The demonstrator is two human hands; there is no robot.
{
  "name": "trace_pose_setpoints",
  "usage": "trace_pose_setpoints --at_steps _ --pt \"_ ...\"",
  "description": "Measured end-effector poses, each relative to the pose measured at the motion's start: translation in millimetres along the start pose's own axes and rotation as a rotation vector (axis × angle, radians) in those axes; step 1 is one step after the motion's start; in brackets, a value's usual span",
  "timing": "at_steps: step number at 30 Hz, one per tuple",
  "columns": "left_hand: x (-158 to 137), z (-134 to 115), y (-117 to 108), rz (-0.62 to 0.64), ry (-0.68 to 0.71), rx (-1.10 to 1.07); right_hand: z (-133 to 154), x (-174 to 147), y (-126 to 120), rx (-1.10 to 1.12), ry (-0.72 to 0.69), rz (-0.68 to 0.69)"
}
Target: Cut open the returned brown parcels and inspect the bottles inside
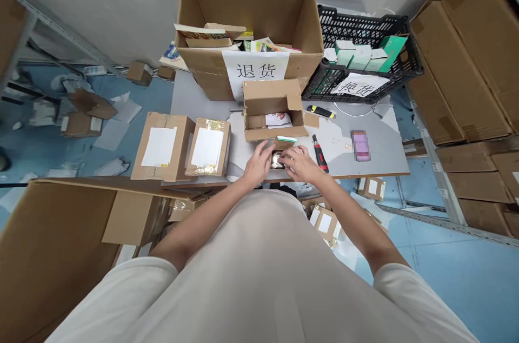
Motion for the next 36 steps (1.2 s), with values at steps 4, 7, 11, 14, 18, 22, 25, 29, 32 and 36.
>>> trace_pose_setpoints --at_steps 4,7,11,14,18,22,25,29,32,36 --pt "0 3 -3 0.101 0.090 0.159 -4 -13 -6 0.024 0.073 -0.051" --pt "0 6 -4 0.151 0.139 0.123 3 -19 -8 -0.022 0.240 -0.087" --pt "2 13 0 0.184 0.126 0.043 25 -1 -4 -0.077 0.333 0.019" --pt "3 15 7 0.170 0.089 0.023 36 21 1 -0.121 0.457 0.020" --pt "4 13 12 0.166 0.050 0.056 37 42 7 -0.152 0.626 0.053" --pt "4 10 12 0.162 0.019 0.123 37 51 5 -0.152 0.660 0.113" --pt "3 10 14 0.149 0.000 0.129 46 47 -12 -0.147 0.624 0.056" --pt "1 10 14 0.131 -0.007 0.105 59 31 -66 -0.096 0.461 -0.107" --pt "-3 7 8 0.131 -0.013 0.080 57 20 -126 0.052 0.358 -0.283" --pt "-9 -14 -17 -0.021 -0.061 -0.020 35 20 -199 0.296 0.280 -0.574"
Point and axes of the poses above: each hand's wrist, its own x-axis towards the middle knuckle, its own y-axis out of the palm, z = x × y, the point moved 2 cm from there along x, towards the middle knuckle, and after that the axes turned 5 degrees about x, right-handed, at the moved point
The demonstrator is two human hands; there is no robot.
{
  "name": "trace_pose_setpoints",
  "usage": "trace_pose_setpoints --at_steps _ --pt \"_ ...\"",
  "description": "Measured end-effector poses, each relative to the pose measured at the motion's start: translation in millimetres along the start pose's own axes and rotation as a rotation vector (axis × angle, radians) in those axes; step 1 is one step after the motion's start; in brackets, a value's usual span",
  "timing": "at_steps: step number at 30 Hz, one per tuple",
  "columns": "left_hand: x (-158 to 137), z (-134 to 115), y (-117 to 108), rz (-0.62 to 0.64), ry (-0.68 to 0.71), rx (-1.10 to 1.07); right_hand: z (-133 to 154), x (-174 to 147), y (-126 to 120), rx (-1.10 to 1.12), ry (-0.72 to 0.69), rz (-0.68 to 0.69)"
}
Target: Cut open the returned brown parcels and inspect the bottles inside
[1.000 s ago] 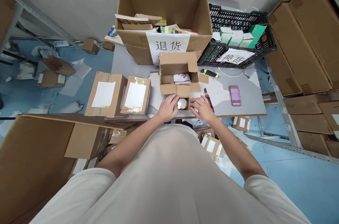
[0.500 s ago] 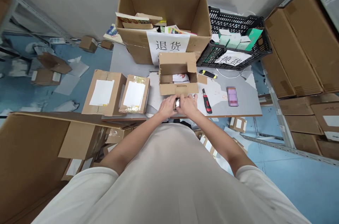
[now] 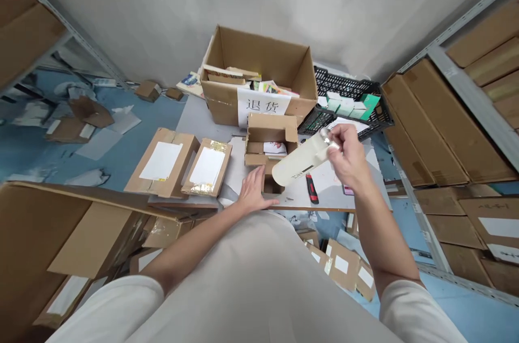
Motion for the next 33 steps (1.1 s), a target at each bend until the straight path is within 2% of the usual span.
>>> trace_pose_setpoints --at_steps 3,5,8,12,16,20,26,33 --pt "7 -27 -24 -0.221 0.008 -0.214 -4 31 -16 0.154 -0.009 -0.067" --pt "18 -45 -35 -0.289 0.035 -0.466 -8 46 -12 0.225 0.032 -0.061" --pt "34 -60 -40 -0.296 -0.016 -0.763 -17 59 2 0.353 0.097 -0.011" --pt "36 -65 -32 -0.260 -0.117 -0.926 -35 62 13 0.611 0.186 0.138" --pt "32 -72 -20 -0.201 -0.191 -1.001 -58 62 13 0.734 0.266 0.157" --pt "34 -86 -15 -0.169 -0.230 -0.991 -71 65 10 0.788 0.243 0.169" --pt "43 -104 -7 -0.096 -0.305 -1.153 -79 70 7 0.889 0.223 0.186" --pt "48 -106 3 -0.181 -0.309 -1.033 -100 69 2 0.897 0.202 0.083"
Point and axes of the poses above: each hand's wrist, its own x-axis towards the middle knuckle, its own y-axis out of the palm, z = x × y, the point moved 2 cm from there along x, towards the middle knuckle, and after that the axes turned 5 degrees about x, right-handed, at the moved point
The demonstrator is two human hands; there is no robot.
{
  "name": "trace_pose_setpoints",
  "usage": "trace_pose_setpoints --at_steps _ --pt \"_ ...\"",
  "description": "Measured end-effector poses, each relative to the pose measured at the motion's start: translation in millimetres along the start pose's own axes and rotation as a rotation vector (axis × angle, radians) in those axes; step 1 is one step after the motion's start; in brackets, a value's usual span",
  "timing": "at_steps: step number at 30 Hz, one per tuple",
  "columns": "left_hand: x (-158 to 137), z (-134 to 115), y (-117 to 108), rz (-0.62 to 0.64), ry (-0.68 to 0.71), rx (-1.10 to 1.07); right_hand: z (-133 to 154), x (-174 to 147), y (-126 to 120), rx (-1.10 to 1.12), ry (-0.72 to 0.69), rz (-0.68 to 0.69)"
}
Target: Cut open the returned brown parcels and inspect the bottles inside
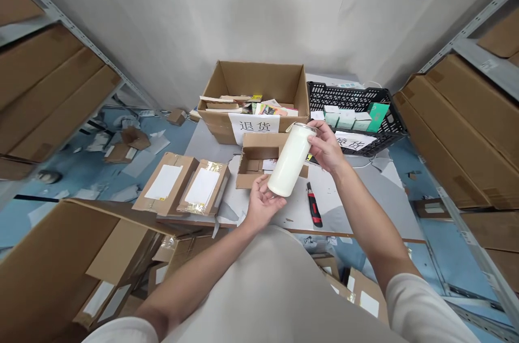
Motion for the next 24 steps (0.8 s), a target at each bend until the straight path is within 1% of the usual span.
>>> trace_pose_setpoints --at_steps 2,6,8,10,13,17,18,20,22,24 --pt "0 5 2 -0.016 0.001 -0.003 -2 -1 -5 0.000 -0.012 0.018" --pt "-3 10 8 0.018 -0.062 -0.140 -3 -2 -14 -0.061 -0.072 0.020" --pt "-5 10 11 0.016 -0.102 -0.193 -4 -2 -14 -0.021 -0.099 0.015" --pt "-6 9 12 0.003 -0.118 -0.218 -7 -2 -13 0.080 -0.128 0.014" --pt "-7 8 12 0.003 -0.100 -0.230 -13 -4 -10 0.156 -0.161 -0.044" --pt "-7 7 6 -0.011 -0.052 -0.183 -16 -13 -11 0.111 -0.177 -0.143" --pt "-8 7 3 -0.007 -0.058 -0.180 -14 -16 -11 0.100 -0.174 -0.134" --pt "-10 5 -3 0.018 -0.098 -0.207 -7 -23 -9 0.107 -0.148 -0.054" --pt "-13 3 -9 0.059 -0.160 -0.251 0 -28 -5 0.135 -0.090 0.051" --pt "-17 1 -13 0.098 -0.229 -0.275 5 -31 1 0.141 -0.028 0.087"
Point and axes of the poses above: each hand's wrist, its own x-axis towards the middle knuckle, its own y-axis out of the palm, z = x × y, the point moved 2 cm from there along x, towards the middle knuckle, and after that the axes turned 5 degrees about x, right-handed, at the moved point
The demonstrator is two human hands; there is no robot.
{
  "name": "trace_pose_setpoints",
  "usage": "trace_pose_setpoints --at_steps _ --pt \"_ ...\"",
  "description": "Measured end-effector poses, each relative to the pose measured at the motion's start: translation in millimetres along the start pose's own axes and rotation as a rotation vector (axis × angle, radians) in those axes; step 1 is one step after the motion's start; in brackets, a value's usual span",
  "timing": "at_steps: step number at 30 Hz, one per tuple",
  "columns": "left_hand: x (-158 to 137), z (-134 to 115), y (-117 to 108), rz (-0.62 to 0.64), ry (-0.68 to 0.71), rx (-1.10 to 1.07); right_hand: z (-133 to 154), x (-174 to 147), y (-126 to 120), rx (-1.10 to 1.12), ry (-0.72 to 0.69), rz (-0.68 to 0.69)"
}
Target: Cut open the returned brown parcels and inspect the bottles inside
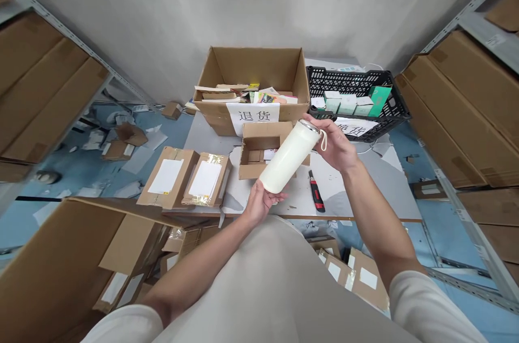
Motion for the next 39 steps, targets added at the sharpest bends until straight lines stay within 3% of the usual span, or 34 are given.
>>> trace_pose_setpoints --at_steps 3,7,11,13,17,23,30,35,39 --pt "-4 1 -6 0.027 -0.077 0.006 -4 1 11 -0.034 0.034 -0.047" --pt "-3 4 -26 0.038 -0.069 0.155 -16 1 22 -0.105 -0.060 -0.124" --pt "0 -8 -66 -0.012 0.305 0.751 -27 -15 23 -0.227 -0.185 -0.211" --pt "3 -11 -80 0.044 0.479 1.103 -33 -30 25 -0.312 -0.234 -0.261" --pt "15 5 -93 0.207 0.536 1.495 -53 -68 32 -0.502 -0.284 -0.409" --pt "23 31 -101 0.235 0.478 1.405 -79 -110 45 -0.617 -0.318 -0.563" --pt "31 23 -104 0.331 0.516 1.442 -69 -126 39 -0.612 -0.447 -0.715" --pt "40 14 -97 0.108 0.398 1.405 -53 -137 53 -0.686 -0.477 -0.720" --pt "50 11 -90 -0.002 0.307 1.346 -61 -142 75 -0.743 -0.381 -0.641"
Point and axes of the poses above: each hand's wrist, its own x-axis towards the middle knuckle, its own y-axis out of the palm, z = x × y, the point moved 2 cm from there along x, towards the middle knuckle, and after that the axes turned 5 degrees about x, right-handed, at the moved point
